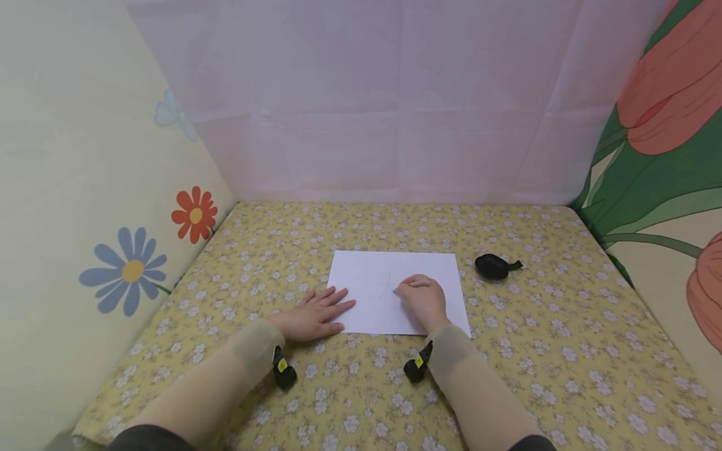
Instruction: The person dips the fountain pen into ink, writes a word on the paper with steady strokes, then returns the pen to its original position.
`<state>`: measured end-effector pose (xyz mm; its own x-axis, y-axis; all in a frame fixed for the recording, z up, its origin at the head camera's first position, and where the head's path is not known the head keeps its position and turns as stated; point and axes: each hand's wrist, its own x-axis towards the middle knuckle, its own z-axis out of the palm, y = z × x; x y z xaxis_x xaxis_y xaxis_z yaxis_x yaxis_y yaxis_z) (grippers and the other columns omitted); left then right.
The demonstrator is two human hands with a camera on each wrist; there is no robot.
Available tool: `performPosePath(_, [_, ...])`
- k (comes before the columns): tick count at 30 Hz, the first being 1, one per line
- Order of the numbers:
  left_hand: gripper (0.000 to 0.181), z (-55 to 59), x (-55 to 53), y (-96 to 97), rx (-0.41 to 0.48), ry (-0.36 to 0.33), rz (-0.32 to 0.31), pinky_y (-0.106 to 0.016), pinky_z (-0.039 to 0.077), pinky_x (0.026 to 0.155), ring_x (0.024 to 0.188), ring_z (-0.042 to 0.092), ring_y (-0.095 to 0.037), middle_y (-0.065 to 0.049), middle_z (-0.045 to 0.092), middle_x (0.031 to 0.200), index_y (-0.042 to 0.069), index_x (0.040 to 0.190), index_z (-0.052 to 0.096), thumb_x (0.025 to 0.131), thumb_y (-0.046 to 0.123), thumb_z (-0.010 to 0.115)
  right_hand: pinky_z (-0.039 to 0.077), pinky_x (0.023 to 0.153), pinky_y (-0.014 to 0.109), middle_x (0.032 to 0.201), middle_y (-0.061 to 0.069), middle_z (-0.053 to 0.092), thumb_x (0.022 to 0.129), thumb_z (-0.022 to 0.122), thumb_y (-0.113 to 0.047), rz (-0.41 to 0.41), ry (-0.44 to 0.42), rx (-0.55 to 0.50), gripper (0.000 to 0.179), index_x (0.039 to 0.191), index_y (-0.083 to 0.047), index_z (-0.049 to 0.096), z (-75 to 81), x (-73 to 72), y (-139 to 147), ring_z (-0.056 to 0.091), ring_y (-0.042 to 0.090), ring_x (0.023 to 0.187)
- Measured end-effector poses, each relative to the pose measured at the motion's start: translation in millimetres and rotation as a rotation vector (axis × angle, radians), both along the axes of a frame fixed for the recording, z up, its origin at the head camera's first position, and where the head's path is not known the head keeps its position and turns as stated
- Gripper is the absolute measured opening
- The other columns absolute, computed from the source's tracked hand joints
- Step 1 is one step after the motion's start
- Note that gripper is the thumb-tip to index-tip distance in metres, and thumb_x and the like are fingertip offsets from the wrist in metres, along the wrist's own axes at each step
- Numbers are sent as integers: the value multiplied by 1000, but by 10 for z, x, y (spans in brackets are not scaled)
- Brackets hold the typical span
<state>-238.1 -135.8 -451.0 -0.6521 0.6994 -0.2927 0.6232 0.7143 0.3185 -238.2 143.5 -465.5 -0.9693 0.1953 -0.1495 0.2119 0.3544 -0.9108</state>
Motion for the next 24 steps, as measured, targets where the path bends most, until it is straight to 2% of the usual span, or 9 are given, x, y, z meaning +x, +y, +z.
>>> performPosePath(24, [62, -17, -10, -1, -15, 12, -3, -54, -2, 115, 147, -4, -23, 3, -2, 162, 31, 156, 13, 101, 53, 34, 46, 64, 29, 83, 4, 70, 81, 64, -21, -16, 6, 22, 20, 91, -6, 71, 46, 92, 57, 58, 19, 74])
